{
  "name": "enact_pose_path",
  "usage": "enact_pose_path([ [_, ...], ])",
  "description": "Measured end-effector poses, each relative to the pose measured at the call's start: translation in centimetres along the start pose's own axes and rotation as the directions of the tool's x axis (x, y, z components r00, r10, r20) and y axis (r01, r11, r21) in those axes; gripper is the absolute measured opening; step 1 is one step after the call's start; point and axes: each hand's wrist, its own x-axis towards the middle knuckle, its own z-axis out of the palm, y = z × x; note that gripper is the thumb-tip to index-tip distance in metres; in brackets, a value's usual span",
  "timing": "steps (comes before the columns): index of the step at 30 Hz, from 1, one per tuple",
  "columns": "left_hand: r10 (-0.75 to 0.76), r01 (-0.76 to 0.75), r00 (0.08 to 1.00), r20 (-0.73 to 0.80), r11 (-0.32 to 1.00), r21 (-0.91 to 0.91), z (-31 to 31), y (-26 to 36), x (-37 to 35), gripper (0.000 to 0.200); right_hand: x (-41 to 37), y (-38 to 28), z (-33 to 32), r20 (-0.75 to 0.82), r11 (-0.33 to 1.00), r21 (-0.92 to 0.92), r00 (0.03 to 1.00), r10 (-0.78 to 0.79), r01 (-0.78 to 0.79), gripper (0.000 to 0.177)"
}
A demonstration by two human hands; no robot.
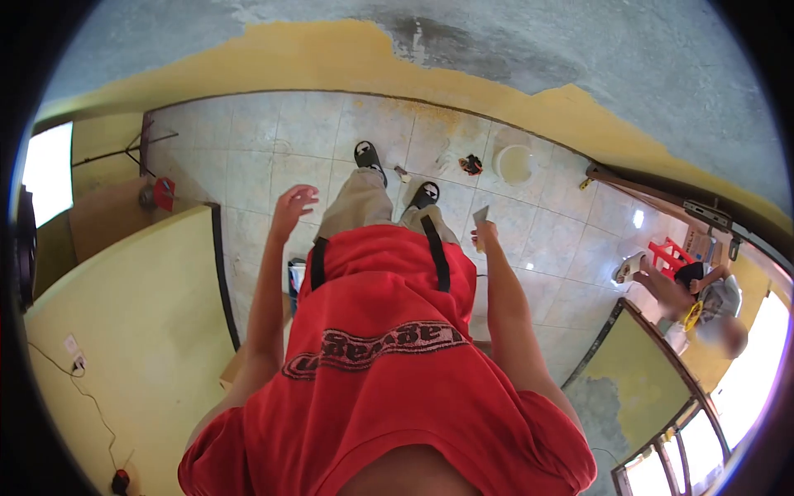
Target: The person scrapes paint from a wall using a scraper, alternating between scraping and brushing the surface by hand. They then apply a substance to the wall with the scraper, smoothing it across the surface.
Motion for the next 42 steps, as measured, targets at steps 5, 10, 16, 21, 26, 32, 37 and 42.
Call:
enact_pose_path([
  [5,-0.128,0.127,0.985,-0.115,0.992,-0.015,-0.3,-5.8,-0.2,0.022,1.3,-2.2,1.6,0.203,0.973,-0.101,0.962,-0.184,0.208,0.032],
  [10,-0.395,0.363,0.91,-0.126,0.906,-0.218,-0.2,-19.0,-1.9,0.03,-4.4,-11.9,3.8,0.311,0.845,-0.317,0.889,-0.336,0.43,0.034],
  [16,-0.412,0.376,0.906,-0.098,0.889,-0.261,1.0,-28.8,-6.1,0.034,-6.4,-18.1,6.5,0.242,0.805,-0.312,0.862,-0.446,0.505,0.042],
  [21,-0.164,0.144,0.977,-0.14,0.979,-0.145,0.3,-21.0,-8.5,0.034,-5.1,-19.1,8.1,0.239,0.754,-0.437,0.871,-0.428,0.49,0.05],
  [26,-0.499,0.491,0.866,-0.037,0.862,-0.125,-4.3,-15.8,-3.1,0.04,-3.8,-17.8,9.5,0.101,0.726,-0.337,0.79,-0.605,0.6,0.032],
  [32,-0.391,0.374,0.919,-0.043,0.902,-0.215,-11.5,-9.4,8.5,0.038,-8.2,-21.3,12.6,-0.022,0.893,-0.068,0.894,-0.448,0.445,0.022],
  [37,-0.165,0.155,0.986,-0.039,0.97,-0.186,-13.8,-3.4,16.5,0.018,-14.1,-28.4,14.0,0.01,0.837,-0.023,0.838,-0.546,0.546,0.024],
  [42,-0.052,0.061,0.968,0.246,0.998,-0.027,-11.3,0.6,24.7,0.016,-18.8,-35.2,14.2,-0.048,0.731,-0.31,0.758,-0.65,0.607,0.034],
])
